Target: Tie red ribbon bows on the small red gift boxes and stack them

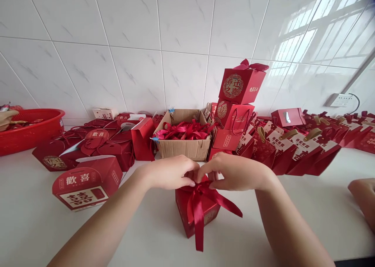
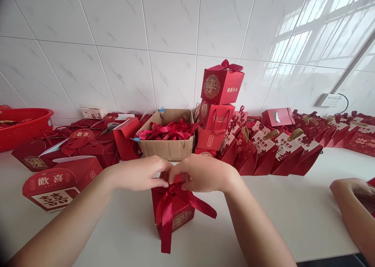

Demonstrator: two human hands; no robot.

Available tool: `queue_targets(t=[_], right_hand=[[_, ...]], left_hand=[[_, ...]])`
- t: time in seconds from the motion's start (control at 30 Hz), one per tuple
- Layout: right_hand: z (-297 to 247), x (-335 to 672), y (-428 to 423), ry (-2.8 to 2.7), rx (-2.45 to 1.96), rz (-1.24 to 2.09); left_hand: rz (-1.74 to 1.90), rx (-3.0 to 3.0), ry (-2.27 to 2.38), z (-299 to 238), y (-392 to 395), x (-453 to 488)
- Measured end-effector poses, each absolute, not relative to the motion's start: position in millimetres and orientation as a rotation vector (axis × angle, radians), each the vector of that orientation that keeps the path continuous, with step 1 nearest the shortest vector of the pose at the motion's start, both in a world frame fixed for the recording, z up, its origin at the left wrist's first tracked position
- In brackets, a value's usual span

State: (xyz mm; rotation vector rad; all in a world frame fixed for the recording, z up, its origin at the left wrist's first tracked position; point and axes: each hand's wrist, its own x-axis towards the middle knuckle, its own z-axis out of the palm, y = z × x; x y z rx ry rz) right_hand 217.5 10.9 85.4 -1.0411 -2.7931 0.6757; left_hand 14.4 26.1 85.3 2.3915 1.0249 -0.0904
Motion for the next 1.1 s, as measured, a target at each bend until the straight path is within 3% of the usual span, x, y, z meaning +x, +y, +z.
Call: queue_targets(t=[1.1], right_hand=[[77.2, 213.9, 20.2, -2.995, -0.967, 0.826]], left_hand=[[-0.158, 2.339, 0.977, 79.8, 31.6, 14.1]])
